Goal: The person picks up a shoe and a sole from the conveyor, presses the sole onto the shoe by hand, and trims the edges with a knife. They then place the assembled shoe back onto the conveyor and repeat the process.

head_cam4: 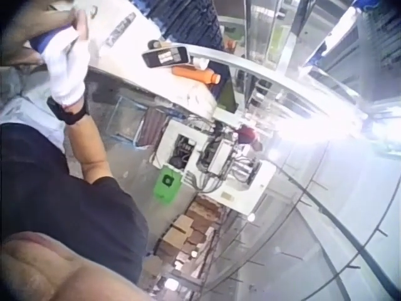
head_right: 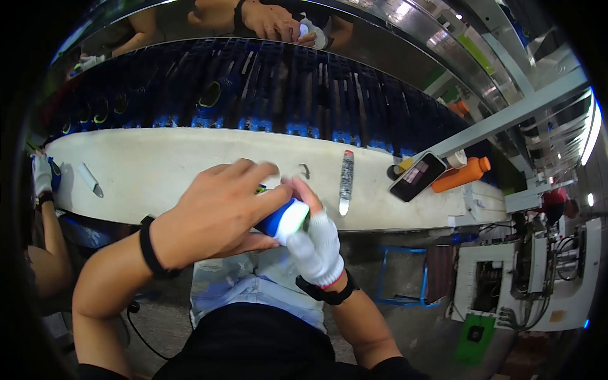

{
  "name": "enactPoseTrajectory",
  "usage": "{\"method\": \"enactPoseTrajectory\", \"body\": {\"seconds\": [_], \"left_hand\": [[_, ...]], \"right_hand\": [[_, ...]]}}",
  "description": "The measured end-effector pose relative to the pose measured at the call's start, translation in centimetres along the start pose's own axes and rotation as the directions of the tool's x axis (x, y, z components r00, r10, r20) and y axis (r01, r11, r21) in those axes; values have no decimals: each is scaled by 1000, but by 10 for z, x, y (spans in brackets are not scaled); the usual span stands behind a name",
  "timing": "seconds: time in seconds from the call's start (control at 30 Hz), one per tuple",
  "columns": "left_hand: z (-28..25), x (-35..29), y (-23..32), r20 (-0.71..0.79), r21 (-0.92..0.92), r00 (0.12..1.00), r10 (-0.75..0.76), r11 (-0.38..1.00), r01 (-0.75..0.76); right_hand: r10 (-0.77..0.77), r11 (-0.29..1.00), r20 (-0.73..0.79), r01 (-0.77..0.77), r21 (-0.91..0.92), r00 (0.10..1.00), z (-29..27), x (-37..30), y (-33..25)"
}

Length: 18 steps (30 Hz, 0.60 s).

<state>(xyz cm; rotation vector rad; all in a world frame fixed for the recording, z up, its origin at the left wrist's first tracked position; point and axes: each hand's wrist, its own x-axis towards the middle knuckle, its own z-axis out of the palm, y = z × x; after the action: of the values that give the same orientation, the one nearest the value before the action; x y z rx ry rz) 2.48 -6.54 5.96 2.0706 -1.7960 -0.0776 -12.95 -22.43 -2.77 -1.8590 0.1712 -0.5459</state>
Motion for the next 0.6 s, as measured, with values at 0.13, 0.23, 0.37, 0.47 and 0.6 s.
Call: {"method": "enactPoseTrajectory", "body": {"seconds": [0.13,0.23,0.37,0.47,0.6], "left_hand": [[-10,-32,20,48,-94,987,-151,983,155],[8,-57,28,17,-296,954,-300,910,292],[24,-76,13,-80,-296,915,-395,886,357],[37,-89,-6,-177,-335,910,-375,892,302],[44,-104,-12,-215,-308,922,-323,918,250]], "right_hand": [[-290,952,-124,273,-140,949,16,-25,54],[-447,890,-53,438,-126,893,28,-22,44],[-475,878,-30,471,-84,879,48,-17,37],[-512,855,80,516,-55,856,49,-6,35],[-545,827,195,561,-38,816,51,4,42]]}}
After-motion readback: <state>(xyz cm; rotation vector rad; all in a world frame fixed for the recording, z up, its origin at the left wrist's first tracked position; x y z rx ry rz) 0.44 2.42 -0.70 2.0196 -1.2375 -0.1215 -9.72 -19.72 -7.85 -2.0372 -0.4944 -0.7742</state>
